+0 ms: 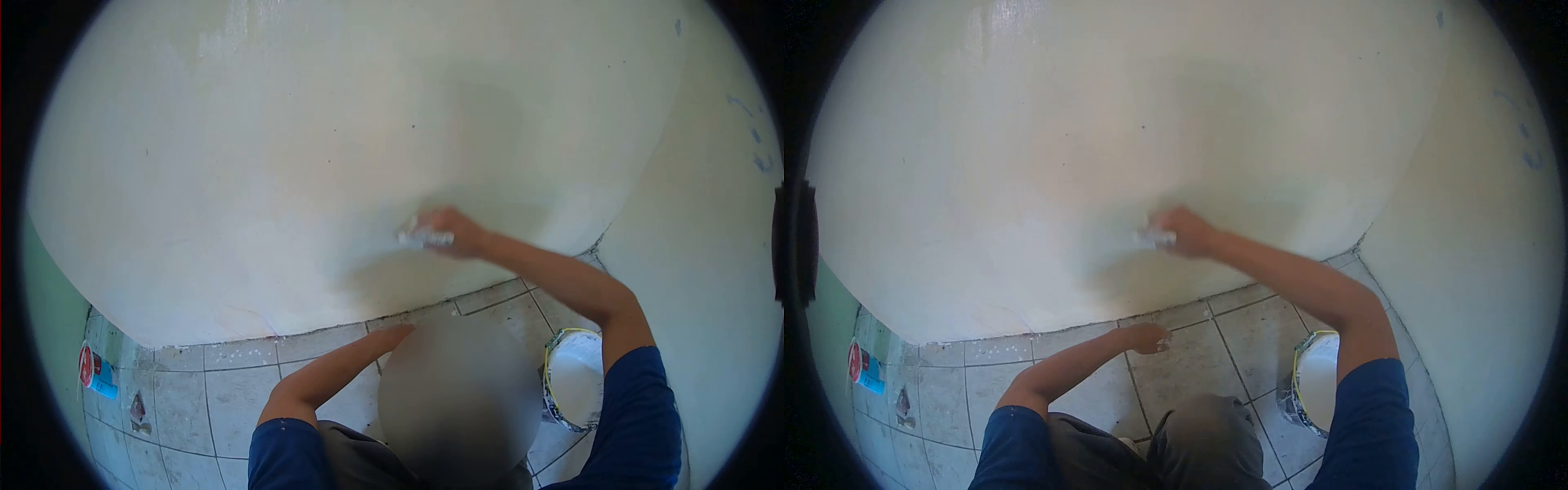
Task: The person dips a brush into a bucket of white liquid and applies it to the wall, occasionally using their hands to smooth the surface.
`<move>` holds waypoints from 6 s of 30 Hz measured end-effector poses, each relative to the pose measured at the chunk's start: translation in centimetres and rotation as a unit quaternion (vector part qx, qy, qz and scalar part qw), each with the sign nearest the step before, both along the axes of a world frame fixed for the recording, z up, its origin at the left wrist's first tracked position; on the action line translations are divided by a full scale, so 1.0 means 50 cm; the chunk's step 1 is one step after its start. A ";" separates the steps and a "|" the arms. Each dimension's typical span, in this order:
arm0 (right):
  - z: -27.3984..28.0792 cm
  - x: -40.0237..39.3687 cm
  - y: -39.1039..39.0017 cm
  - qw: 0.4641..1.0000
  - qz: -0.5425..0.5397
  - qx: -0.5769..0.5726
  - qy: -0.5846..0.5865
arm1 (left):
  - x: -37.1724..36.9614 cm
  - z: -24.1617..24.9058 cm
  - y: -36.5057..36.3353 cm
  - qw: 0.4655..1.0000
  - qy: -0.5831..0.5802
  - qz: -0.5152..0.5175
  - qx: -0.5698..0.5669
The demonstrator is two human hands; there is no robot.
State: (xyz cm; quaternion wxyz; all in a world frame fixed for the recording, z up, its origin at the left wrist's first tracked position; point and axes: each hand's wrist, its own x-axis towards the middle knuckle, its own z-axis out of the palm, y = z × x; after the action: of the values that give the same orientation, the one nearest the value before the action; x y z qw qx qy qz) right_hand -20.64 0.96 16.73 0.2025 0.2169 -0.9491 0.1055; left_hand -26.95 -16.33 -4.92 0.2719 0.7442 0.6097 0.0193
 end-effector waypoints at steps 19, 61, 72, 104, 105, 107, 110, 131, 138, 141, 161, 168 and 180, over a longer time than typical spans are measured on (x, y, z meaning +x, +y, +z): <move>-0.183 -0.067 -0.092 0.995 0.020 0.019 -0.094 | -0.038 -0.037 -0.039 0.996 0.070 0.043 -0.044; -0.448 0.051 -0.106 0.978 -0.156 -0.081 0.115 | -0.068 -0.050 -0.096 0.978 0.105 0.085 -0.160; -0.512 0.091 -0.096 0.981 -0.161 -0.083 0.062 | -0.074 -0.076 -0.092 0.985 0.090 0.097 -0.107; -0.362 0.040 -0.069 0.943 -0.224 -0.100 0.225 | -0.094 -0.114 -0.065 0.986 0.111 0.062 -0.112; -0.426 0.046 -0.064 0.957 -0.226 -0.087 0.160 | -0.091 -0.109 -0.065 0.984 0.115 0.057 -0.126; -0.511 0.047 -0.077 0.975 -0.214 -0.060 0.032 | -0.086 -0.096 -0.067 0.978 0.126 0.062 -0.155; -0.499 0.065 -0.111 0.968 -0.211 -0.130 0.034 | -0.083 -0.089 -0.076 0.983 0.101 0.074 -0.136; -0.093 -0.199 -0.247 0.968 0.013 -0.099 0.232 | -0.106 -0.089 -0.158 0.968 0.131 0.115 -0.179; -0.078 -0.218 -0.310 0.941 -0.122 0.039 0.313 | -0.134 -0.064 -0.172 0.966 0.139 0.139 -0.170; -0.301 -0.178 -0.316 0.995 -0.046 0.046 0.079 | -0.120 -0.046 -0.168 0.963 0.149 0.129 -0.182; -0.163 0.680 -0.043 0.515 -0.546 -0.639 0.167 | 0.148 -0.143 0.118 0.972 -0.192 -0.122 0.055; -0.254 0.877 -0.059 0.519 -0.623 -0.564 0.158 | 0.326 -0.023 0.171 0.949 -0.280 -0.111 0.092; -0.484 0.917 -0.024 0.536 -0.642 -0.546 0.051 | 0.522 0.035 0.178 0.942 -0.135 -0.216 0.219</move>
State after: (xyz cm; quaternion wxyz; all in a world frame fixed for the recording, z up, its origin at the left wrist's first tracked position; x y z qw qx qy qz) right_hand 25.20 -0.23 -7.47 0.3431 -0.5983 -0.5795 0.4341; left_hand -0.86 -7.41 -3.18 0.1800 0.8895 0.3727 0.1936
